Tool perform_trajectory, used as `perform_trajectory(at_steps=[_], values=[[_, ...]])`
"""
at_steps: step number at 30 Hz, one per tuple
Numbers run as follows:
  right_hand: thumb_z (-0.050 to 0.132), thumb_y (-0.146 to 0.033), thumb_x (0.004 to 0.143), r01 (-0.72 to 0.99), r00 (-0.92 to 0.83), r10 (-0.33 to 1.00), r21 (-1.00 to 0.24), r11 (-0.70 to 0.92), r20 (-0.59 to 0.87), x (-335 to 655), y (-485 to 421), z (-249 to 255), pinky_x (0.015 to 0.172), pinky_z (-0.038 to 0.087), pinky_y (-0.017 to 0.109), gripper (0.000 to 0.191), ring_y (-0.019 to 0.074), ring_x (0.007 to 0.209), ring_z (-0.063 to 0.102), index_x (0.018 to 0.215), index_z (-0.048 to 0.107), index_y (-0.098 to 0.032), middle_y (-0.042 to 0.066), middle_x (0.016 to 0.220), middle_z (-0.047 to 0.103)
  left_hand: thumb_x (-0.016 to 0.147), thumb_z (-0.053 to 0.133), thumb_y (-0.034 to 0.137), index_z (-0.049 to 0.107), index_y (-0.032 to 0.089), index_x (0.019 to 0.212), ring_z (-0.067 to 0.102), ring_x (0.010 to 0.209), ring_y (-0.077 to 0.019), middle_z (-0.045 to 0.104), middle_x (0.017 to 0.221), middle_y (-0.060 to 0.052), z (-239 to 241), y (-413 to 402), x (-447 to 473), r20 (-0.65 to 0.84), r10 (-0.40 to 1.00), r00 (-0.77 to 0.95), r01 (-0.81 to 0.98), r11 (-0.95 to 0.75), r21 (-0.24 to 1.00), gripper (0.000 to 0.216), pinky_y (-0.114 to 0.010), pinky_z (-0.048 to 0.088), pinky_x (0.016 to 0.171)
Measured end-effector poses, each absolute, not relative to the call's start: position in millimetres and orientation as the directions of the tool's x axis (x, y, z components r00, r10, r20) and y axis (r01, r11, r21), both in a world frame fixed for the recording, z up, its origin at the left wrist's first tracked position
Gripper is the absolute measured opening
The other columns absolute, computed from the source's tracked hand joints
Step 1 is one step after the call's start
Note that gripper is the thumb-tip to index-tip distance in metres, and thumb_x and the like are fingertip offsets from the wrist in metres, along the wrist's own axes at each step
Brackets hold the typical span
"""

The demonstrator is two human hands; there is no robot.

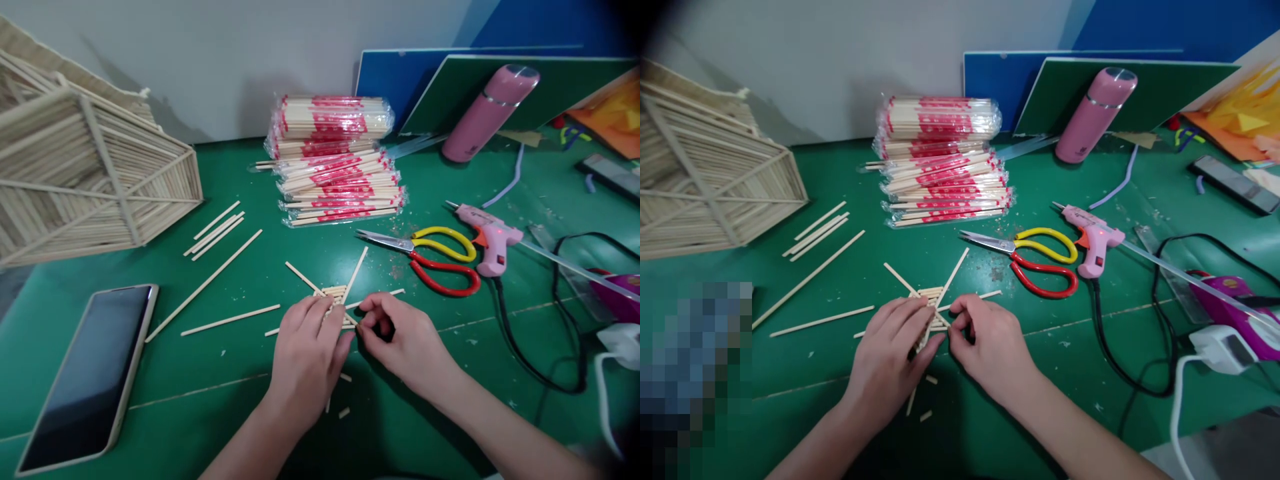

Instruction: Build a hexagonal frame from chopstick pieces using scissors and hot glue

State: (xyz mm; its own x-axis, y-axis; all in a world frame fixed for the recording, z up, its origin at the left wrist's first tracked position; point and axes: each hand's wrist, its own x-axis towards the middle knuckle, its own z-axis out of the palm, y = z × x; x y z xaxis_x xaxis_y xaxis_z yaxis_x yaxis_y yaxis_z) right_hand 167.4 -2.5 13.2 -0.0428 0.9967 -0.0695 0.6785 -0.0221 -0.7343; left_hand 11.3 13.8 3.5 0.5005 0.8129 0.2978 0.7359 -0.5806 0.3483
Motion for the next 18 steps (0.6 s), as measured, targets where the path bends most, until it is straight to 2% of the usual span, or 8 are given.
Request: perform_trajectory(at_steps=[4,9,15,18], values=[[0.051,-0.013,0.069,0.685,-0.049,0.995,-0.728,-0.029,-0.086,167.5,-2.7,13.1,0.054,0.04,0.021,0.019,0.0104,0.056,0.052,0.086,0.05,-0.021,-0.005,0.063,0.059,0.077,0.051,0.019,0.063,0.02,0.086,0.048,0.095,-0.023,0.059,0.1,-0.007,1.1,14.0,9.1,0.313,0.806,0.502,0.725,-0.59,0.356,0.015,-0.041,0.045,0.08],[0.051,-0.012,0.069,0.671,-0.067,0.991,-0.74,-0.039,-0.113,169.0,-0.3,15.4,0.055,0.041,0.022,0.022,0.0108,0.058,0.051,0.089,0.049,-0.021,-0.005,0.064,0.059,0.076,0.051,0.018,0.065,0.019,0.08,0.047,0.094,-0.0245,0.059,0.099,-0.008,-2.8,14.2,8.3,0.331,0.791,0.515,0.728,-0.607,0.319,0.014,-0.041,0.045,0.076],[0.051,-0.014,0.07,0.654,-0.082,0.988,-0.755,-0.044,-0.128,170.5,0.6,16.6,0.057,0.042,0.023,0.027,0.0114,0.06,0.053,0.096,0.048,-0.022,-0.004,0.068,0.06,0.076,0.05,0.019,0.063,0.021,0.081,0.048,0.096,-0.0242,0.059,0.101,-0.006,-0.6,13.0,9.2,0.301,0.821,0.486,0.732,-0.57,0.373,0.014,-0.042,0.043,0.078],[0.052,-0.015,0.07,0.664,-0.092,0.988,-0.747,-0.033,-0.126,170.0,0.3,16.3,0.058,0.043,0.024,0.031,0.0117,0.061,0.054,0.099,0.047,-0.023,-0.004,0.068,0.06,0.076,0.05,0.017,0.06,0.019,0.089,0.049,0.096,-0.0234,0.06,0.1,-0.007,0.4,12.7,9.8,0.289,0.836,0.466,0.733,-0.548,0.403,0.016,-0.042,0.042,0.081]])
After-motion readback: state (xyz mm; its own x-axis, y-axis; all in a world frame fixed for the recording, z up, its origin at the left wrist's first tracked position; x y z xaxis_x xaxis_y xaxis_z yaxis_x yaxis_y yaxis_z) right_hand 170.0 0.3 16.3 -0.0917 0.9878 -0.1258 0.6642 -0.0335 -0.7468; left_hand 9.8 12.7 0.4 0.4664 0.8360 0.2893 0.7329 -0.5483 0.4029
